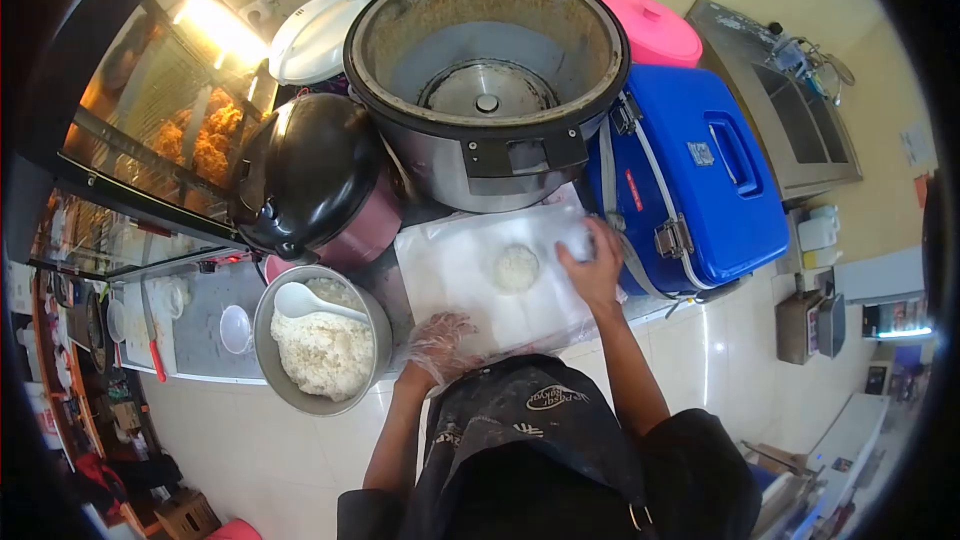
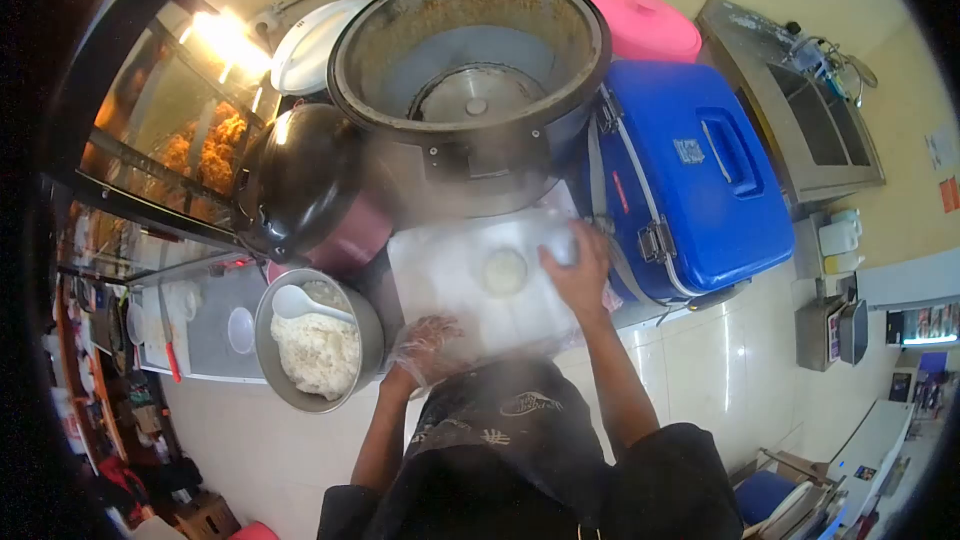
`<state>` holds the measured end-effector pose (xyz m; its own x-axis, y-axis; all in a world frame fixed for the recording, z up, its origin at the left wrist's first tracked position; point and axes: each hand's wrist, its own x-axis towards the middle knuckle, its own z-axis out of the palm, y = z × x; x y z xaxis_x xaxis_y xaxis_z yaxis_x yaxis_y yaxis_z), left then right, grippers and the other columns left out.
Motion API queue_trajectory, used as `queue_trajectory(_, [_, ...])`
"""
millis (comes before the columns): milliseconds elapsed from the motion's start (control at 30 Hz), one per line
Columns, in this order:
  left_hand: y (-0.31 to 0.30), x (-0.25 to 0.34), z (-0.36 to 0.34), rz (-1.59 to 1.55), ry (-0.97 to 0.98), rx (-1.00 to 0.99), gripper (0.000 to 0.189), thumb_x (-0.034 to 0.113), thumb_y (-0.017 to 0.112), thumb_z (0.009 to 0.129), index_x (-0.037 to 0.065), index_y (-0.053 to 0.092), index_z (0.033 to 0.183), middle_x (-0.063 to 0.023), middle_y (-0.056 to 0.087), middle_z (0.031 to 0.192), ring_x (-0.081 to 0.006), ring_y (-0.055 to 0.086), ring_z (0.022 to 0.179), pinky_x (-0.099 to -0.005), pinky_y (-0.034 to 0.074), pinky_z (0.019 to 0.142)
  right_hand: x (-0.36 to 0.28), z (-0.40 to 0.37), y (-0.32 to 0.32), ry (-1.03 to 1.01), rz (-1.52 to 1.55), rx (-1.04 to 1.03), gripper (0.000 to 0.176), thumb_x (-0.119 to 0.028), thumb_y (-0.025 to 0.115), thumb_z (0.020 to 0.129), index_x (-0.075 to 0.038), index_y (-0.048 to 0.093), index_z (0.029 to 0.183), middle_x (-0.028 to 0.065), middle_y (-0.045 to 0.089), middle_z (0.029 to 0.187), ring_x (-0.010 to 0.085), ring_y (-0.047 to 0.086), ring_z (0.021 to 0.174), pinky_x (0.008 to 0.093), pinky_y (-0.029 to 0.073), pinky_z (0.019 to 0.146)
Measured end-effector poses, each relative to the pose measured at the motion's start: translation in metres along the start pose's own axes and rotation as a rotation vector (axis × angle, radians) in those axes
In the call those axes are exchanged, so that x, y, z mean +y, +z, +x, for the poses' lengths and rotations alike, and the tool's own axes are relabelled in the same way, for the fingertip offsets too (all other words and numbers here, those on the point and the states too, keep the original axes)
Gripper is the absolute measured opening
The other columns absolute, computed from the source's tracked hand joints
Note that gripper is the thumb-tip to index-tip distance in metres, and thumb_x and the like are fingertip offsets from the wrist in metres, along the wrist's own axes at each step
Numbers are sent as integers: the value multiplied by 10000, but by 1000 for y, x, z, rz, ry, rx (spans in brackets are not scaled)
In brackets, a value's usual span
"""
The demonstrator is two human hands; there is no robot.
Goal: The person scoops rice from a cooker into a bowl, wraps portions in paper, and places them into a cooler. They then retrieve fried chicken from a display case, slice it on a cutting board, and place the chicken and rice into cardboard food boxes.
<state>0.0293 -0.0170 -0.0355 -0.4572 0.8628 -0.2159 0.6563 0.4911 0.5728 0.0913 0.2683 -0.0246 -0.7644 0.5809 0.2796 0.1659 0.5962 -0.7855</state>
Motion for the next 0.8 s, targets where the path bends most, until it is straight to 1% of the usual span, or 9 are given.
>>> queue_trajectory(67, [4, 5, 0, 51, 5, 39, 522, 479, 640, 729, 123, 608, 1110, -99, 529, 1250, -290, 452, 1193, -391, 311, 1043, -6, -11, -9, -25, -164, 175, 557, -193, 777, 644, -29, 557, 1129, 211, 511, 1215, 346, 485, 1137, 418, 396, 961])
queue_trajectory(167, [11, 5, 6, 87, 76, 63, 492, 472, 646, 728, 119, 616, 1071, -90, 546, 1217, -281, 473, 1160, -398, 335, 1019, -13, -40, -20, -230, -432, -41, 535, -219, 748, 684, -57, 554, 1155, 196, 449, 1300, 331, 383, 1253, 443, 305, 1050])
queue_trajectory(233, [-6, 11, 9, 29, 22, 86, 478, 470, 652, 725, 125, 618, 1055, -90, 552, 1203, -285, 484, 1141, -400, 347, 1005, -13, -53, -46, -373, -233, -751, 549, -260, 735, 703, -100, 546, 1193, 136, 393, 1372, 304, 330, 1298, 451, 237, 1092])
queue_trajectory(367, [-36, 17, 11, -53, -97, 208, 439, 452, 681, 710, 137, 618, 1009, -93, 563, 1173, -292, 512, 1093, -411, 382, 963, 40, -62, -55, -393, -363, -787, 306, -225, 671, 757, -121, 642, 1043, 74, 503, 1284, 268, 389, 1259, 461, 328, 1023])
queue_trajectory(400, [-44, 23, 10, -75, -129, 224, 409, 374, 753, 675, 150, 631, 996, -65, 566, 1155, -272, 501, 1100, -404, 392, 956, 50, -61, -51, -461, -295, -697, 146, -189, 648, 766, -110, 679, 884, 77, 611, 1104, 281, 474, 1163, 442, 386, 944])
queue_trajectory(500, [-59, 28, 9, -67, -84, 226, 417, 410, 710, 698, 144, 625, 1009, -94, 574, 1154, -285, 520, 1089, -407, 407, 937, 27, -34, -50, -149, -179, -853, 100, -172, 637, 771, -94, 678, 819, 101, 646, 940, 289, 556, 1021, 416, 405, 896])
queue_trajectory(533, [-62, 29, 10, -63, -78, 223, 417, 410, 710, 698, 144, 625, 1009, -94, 574, 1154, -285, 520, 1089, -407, 407, 937, 30, -29, -48, -195, -136, -827, 113, -167, 648, 757, -74, 672, 816, 126, 638, 871, 286, 597, 894, 391, 429, 842])
queue_trajectory(667, [-67, 39, 17, -161, -25, 236, 424, 395, 717, 695, 142, 621, 1022, -95, 570, 1159, -292, 510, 1101, -405, 395, 951, 11, -7, -50, -131, -296, -926, 134, -139, 702, 731, -35, 672, 811, 127, 667, 830, 281, 626, 866, 355, 469, 794])
queue_trajectory(800, [-51, 57, 31, -90, 67, 301, 462, 411, 719, 692, 120, 618, 1036, -112, 596, 1097, -308, 528, 1070, -416, 399, 941, 5, 4, -52, 48, 35, -949, 127, -141, 695, 751, -23, 654, 772, 117, 668, 792, 227, 636, 813, 318, 480, 737])
